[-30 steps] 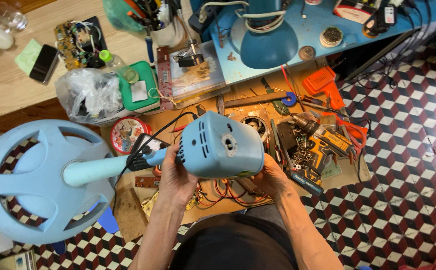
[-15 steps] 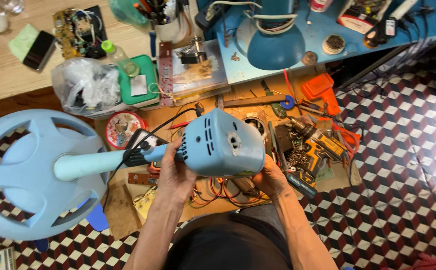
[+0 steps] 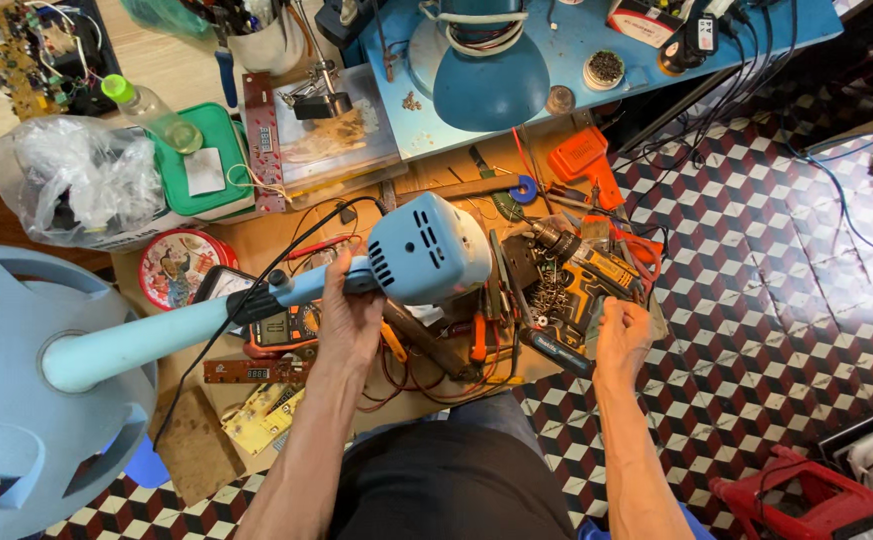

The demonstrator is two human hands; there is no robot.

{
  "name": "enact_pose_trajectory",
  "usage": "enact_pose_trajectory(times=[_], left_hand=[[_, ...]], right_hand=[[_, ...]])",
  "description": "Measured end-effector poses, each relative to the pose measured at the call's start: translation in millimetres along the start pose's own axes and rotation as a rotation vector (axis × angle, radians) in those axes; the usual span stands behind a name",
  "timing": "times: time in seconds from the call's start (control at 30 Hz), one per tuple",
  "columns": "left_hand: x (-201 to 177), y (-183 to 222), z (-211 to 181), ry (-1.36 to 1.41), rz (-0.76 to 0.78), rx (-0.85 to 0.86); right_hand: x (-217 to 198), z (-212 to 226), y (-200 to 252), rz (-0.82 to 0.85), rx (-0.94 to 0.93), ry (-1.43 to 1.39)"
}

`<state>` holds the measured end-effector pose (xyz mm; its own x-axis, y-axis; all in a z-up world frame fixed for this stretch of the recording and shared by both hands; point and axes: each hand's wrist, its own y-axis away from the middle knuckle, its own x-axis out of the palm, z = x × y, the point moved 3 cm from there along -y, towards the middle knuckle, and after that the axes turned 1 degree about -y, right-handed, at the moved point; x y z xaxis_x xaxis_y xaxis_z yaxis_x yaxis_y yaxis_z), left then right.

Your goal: The person repairs a light blue pedestal fan by applying lubricant to the motor, using a power drill to remove and reinstall screws, and reassembling the fan with its metal cage and base. The person also uses a multimeter to test the fan's electrical connections.

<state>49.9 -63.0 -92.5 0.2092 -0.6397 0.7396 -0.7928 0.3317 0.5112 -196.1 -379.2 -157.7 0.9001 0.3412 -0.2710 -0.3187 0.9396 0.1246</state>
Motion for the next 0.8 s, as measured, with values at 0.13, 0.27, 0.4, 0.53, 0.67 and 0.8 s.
enact_pose_trajectory(times=[0.13, 0.27, 0.4, 0.53, 0.67, 0.8], left_hand=[[-13.9, -22.0, 25.7, -0.021, 0.055, -0.010], [-29.4, -40.6, 44.1, -0.047, -0.076, -0.039], [-33.1, -48.6, 51.9, -0.050, -0.056, 0.019], [-37.0, -46.0, 49.7, -0.100, -0.079, 0.013], [-35.3, -37.9, 45.4, -0.149, -0.111, -0.036], [-35.2, -0.6, 26.4, -0.468, -0.159, -0.063]], right_hand=[[-2.2, -40.7, -30.4, 0.150, 0.254, 0.257], [29.4, -42.3, -38.9, 0.285, 0.562, 0.024], [34.9, -20.2, -32.3, 0.253, 0.569, 0.006], [27.7, 7.3, -14.2, 0.288, 0.420, -0.034], [-3.0, 70.8, 18.3, 0.218, 0.217, -0.111], [-42.7, 169.4, 60.8, 0.368, 0.079, -0.483]])
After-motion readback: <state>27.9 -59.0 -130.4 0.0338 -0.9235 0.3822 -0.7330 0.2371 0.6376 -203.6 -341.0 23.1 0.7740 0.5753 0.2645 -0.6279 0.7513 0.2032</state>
